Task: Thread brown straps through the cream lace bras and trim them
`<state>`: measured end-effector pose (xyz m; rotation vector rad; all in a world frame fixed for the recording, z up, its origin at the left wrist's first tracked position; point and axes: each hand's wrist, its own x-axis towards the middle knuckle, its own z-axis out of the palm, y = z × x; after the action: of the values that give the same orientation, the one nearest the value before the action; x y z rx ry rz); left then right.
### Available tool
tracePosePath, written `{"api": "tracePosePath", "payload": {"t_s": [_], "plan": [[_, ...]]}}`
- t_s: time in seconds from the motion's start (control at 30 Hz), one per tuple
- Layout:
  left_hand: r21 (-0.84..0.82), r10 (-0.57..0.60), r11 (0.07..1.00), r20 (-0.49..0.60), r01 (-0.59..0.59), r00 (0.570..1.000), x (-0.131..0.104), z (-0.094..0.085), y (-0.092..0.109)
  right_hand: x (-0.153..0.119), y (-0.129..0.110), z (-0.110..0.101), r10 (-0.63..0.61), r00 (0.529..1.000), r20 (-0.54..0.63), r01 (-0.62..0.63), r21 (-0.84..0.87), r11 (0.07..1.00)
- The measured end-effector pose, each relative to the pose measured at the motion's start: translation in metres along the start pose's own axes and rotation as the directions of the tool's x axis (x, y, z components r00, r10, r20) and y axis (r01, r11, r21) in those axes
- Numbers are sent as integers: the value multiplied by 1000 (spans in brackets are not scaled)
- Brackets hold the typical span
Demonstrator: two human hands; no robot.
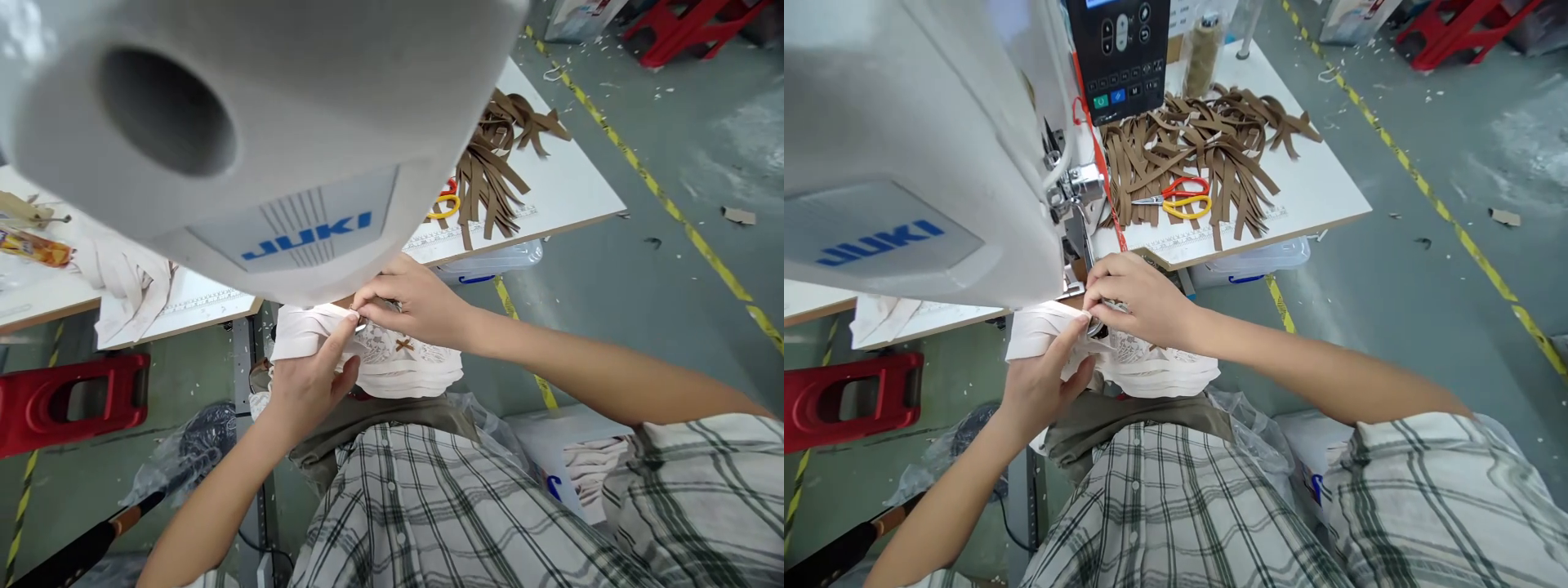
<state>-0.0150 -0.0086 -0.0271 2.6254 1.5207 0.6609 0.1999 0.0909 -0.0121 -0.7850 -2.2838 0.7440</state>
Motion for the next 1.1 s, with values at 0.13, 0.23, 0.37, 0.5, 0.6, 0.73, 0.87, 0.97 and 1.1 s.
{"api": "tracePosePath", "payload": {"t_s": [0.13, 0.23, 0.37, 0.5, 0.6, 0.73, 0.87, 0.97, 1.1], "plan": [[-16, -41, 999, 4, 41, 999, 2, 0, 8, 7, -2, -5, 55, 998, 37, -57, 58, 997], [1, -65, 998, 1, 65, 998, 4, 0, 13, 7, -1, -7, 37, 999, 36, -40, 91, 995], [77, -98, 992, -21, 99, 995, 8, -2, 22, -5, 8, 3, -138, 984, -108, 140, 13, 990], [45, -79, 996, 14, 78, 997, 6, -9, 17, -14, 16, 12, -384, 905, -183, 352, -184, 918], [-58, 39, 998, 89, -34, 995, 5, -16, 0, -13, 18, 11, -438, 874, -211, 355, -338, 872], [-15, 138, 990, 133, -137, 981, 6, -21, -16, -15, 14, 9, -427, 881, -203, 335, -368, 867], [110, 82, 990, 80, -90, 993, 12, -20, -5, -27, 11, 13, -113, 975, -189, 116, 4, 993], [172, 14, 985, 77, -27, 997, 14, -20, 10, -24, 12, 22, 254, 967, -35, -206, 483, 851], [219, -126, 970, 65, 109, 990, 14, -19, 25, 4, 18, 33, 405, 911, -78, -288, 584, 759]]}}
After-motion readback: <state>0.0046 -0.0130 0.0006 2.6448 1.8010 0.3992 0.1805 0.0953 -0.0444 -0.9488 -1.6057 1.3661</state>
